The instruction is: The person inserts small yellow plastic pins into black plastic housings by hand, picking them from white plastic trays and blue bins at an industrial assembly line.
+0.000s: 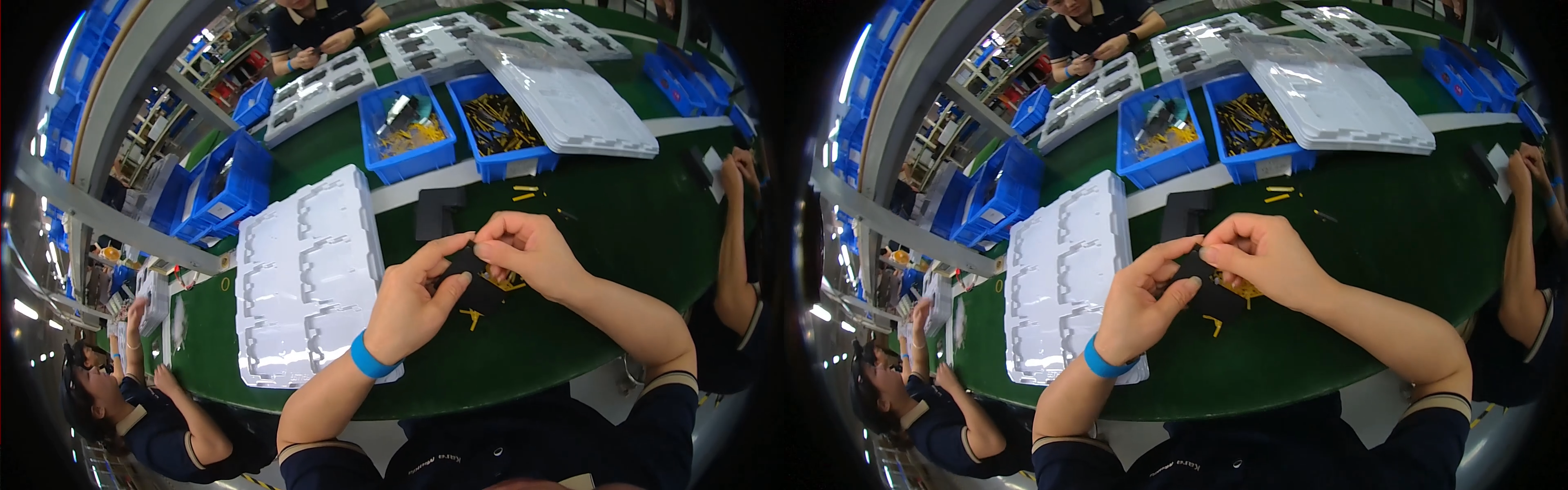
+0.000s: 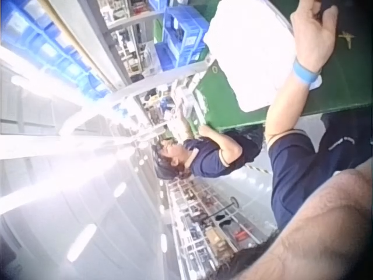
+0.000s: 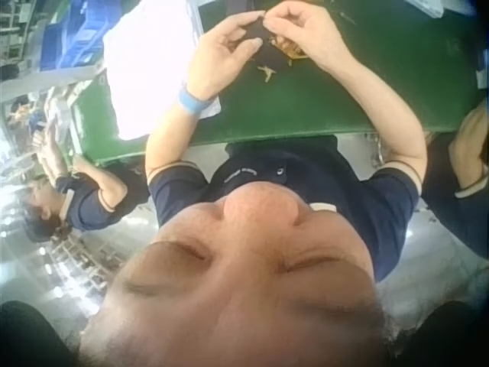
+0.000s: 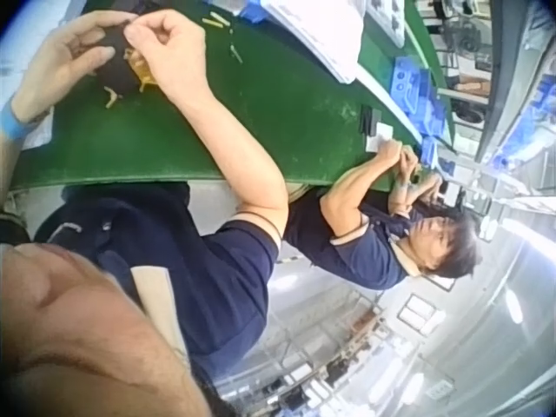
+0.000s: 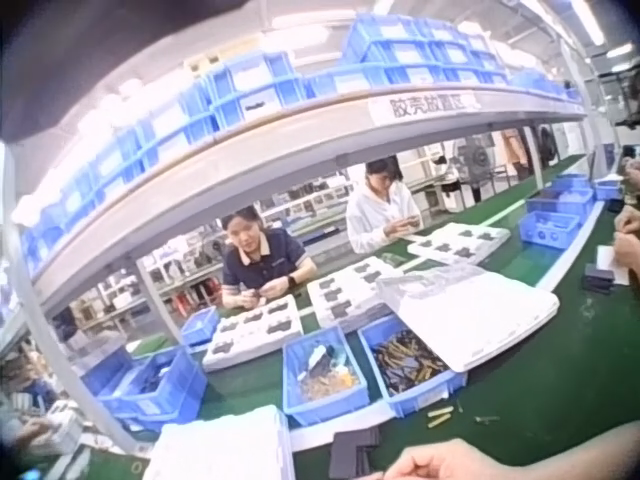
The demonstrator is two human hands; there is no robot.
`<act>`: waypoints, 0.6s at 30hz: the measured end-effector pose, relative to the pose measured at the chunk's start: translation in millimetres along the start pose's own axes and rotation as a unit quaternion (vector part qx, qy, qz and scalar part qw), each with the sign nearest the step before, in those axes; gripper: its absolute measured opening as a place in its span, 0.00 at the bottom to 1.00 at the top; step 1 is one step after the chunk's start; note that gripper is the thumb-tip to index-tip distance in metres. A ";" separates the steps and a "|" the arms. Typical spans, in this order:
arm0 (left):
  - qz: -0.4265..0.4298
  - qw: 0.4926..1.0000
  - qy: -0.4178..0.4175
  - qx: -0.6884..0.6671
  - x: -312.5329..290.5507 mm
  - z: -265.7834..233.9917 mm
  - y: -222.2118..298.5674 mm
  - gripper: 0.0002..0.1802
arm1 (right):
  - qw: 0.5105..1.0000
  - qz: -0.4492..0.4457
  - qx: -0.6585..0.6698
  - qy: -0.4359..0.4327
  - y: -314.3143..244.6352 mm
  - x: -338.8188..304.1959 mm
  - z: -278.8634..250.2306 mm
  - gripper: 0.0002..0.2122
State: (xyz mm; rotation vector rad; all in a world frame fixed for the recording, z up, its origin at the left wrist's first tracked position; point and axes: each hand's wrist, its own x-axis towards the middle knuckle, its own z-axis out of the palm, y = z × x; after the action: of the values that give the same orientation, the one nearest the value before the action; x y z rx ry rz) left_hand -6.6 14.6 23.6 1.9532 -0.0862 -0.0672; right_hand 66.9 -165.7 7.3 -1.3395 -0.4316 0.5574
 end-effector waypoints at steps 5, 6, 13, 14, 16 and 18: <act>0.014 0.994 -0.039 -0.097 1.3 3.9 1.4 0.27 | 1.000 0.019 -0.006 -0.006 6.4 -4.3 -12.8 0.08; 0.018 0.995 -0.035 -0.095 2.0 1.6 2.3 0.27 | 1.000 0.012 -0.010 -0.012 9.0 -2.2 -14.4 0.08; 0.020 0.999 -0.023 0.012 -4.8 2.2 0.0 0.26 | 0.996 -0.022 -0.088 -0.015 8.7 -9.9 -6.7 0.07; 0.022 0.999 -0.024 0.028 -5.5 2.8 0.3 0.26 | 0.993 -0.054 -0.108 -0.002 10.6 -11.3 -5.8 0.06; 0.033 0.998 -0.027 0.039 -3.8 2.1 -1.3 0.26 | 0.991 -0.063 -0.119 0.003 13.8 -10.3 -6.3 0.06; 0.040 0.997 -0.035 0.047 3.3 2.7 -5.8 0.26 | 0.989 -0.067 -0.130 0.012 14.2 -6.7 -9.0 0.06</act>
State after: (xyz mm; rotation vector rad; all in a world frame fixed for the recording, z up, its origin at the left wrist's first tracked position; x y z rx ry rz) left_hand -3.3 14.0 17.2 2.0389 -0.2175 -0.0798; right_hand 65.1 -175.0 -8.2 -1.5508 -0.5847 0.3813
